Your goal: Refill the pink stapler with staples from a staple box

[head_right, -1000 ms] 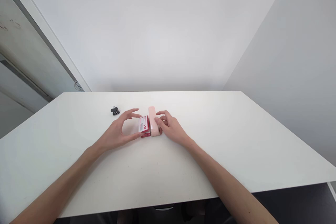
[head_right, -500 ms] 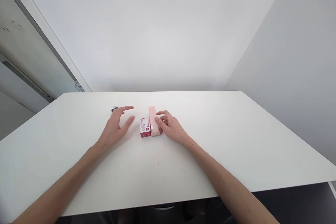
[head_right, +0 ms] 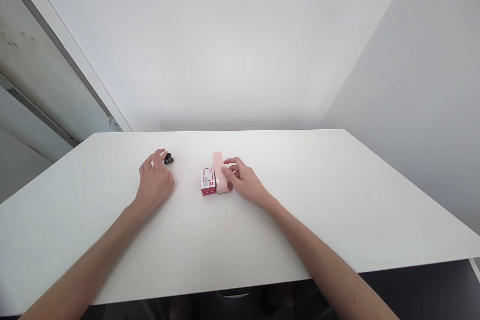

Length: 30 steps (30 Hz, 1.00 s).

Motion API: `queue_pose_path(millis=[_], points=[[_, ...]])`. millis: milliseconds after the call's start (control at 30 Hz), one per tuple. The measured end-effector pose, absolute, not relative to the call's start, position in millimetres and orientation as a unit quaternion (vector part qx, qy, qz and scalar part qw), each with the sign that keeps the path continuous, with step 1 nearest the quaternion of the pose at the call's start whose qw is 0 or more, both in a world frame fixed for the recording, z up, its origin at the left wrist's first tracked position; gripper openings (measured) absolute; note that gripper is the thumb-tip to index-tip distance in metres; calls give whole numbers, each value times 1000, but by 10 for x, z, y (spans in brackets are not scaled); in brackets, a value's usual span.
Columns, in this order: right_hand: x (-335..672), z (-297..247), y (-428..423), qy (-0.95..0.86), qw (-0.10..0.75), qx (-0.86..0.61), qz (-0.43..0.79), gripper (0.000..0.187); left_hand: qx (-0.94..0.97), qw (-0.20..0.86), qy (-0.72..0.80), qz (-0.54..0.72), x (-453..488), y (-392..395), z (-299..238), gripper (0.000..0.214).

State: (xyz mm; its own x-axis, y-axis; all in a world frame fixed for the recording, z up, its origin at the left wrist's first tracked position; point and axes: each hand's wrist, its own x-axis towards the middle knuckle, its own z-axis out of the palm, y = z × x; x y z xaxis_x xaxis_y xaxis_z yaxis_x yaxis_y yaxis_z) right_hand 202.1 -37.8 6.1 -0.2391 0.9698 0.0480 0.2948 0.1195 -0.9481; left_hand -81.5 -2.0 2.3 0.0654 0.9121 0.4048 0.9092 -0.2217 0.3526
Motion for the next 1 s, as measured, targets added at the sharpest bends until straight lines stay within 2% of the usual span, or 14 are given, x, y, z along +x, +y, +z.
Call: queue_pose_path(millis=[167, 300, 700, 867, 1000], points=[[2021, 61, -379, -646, 377, -489, 448, 40, 778, 109, 554, 275, -750, -55, 38, 84], [2023, 60, -381, -648, 377, -489, 446, 40, 792, 187, 515, 270, -605, -143, 27, 80], [2021, 51, -377, -647, 379, -490, 445, 43, 808, 281, 438, 278, -460, -234, 57, 60], [2022, 58, -383, -650, 377, -491, 441, 42, 799, 275, 424, 326, -438, -214, 16, 61], [2015, 38, -389, -645, 386, -502, 427, 43, 755, 271, 472, 366, -436, -166, 2, 56]])
